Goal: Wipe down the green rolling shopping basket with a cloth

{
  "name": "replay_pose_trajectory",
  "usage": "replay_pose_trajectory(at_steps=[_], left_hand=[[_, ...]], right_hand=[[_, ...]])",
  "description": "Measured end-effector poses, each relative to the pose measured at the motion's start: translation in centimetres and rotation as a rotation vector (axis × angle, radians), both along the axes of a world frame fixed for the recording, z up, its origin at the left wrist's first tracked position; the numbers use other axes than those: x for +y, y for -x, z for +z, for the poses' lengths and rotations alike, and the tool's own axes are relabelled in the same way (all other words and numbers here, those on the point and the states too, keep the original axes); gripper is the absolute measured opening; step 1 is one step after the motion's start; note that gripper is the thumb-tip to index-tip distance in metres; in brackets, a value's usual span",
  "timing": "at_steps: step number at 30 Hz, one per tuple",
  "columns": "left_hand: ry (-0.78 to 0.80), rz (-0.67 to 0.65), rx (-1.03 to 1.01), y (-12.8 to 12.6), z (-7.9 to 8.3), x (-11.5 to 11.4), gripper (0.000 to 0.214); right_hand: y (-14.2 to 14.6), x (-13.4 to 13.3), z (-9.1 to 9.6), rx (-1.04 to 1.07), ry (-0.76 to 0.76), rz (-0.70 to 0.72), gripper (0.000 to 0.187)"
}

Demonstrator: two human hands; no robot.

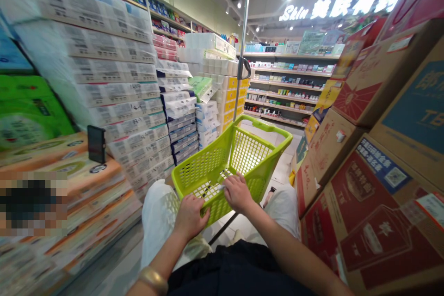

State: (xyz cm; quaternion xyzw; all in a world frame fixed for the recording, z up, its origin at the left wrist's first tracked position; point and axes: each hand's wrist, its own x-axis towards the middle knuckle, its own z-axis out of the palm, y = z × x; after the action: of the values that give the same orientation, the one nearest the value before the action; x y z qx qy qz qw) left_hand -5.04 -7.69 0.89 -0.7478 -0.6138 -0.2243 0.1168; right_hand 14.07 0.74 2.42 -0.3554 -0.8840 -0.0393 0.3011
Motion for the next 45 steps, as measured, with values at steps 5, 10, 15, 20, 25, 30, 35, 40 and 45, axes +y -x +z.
replay_pose_trajectory(at_steps=[5,10,15,20,25,30,35,40,45], left_hand=[[-0.006,0.003,-0.029,-0.2,0.0,0.0,0.017],[-0.002,0.019,-0.013,-0.2,0.2,0.1,0.015],[-0.009,0.001,-0.03,0.2,0.3,0.0,0.015],[-0.018,-0.005,-0.042,0.1,0.2,0.1,0.019],[-0.013,0.006,-0.015,-0.2,0.0,0.2,0.016],[-0.012,0.006,0.006,0.0,-0.2,0.2,0.019],[-0.005,-0.012,-0.029,0.2,-0.1,0.1,0.018],[-0.033,-0.007,-0.058,0.0,-0.3,0.2,0.019],[-0.04,-0.004,-0.021,0.1,-0.4,0.3,0.019]], right_hand=[[-1.4,1.3,0.1,0.079,0.021,-0.235,0.015],[2.0,-1.4,-0.7,0.059,0.039,-0.062,0.011],[1.7,-1.1,-0.2,-0.008,0.019,0.084,0.012],[-1.5,1.5,0.9,0.012,0.038,-0.11,0.013],[0.4,-0.1,0.6,0.061,0.063,-0.164,0.011],[3.0,-2.4,0.1,-0.009,0.041,0.093,0.01],[0.4,0.2,0.7,-0.018,0.053,0.034,0.01],[-0.9,1.2,0.9,0.061,0.065,-0.179,0.012],[2.4,-1.7,0.5,0.013,0.071,0.033,0.008]])
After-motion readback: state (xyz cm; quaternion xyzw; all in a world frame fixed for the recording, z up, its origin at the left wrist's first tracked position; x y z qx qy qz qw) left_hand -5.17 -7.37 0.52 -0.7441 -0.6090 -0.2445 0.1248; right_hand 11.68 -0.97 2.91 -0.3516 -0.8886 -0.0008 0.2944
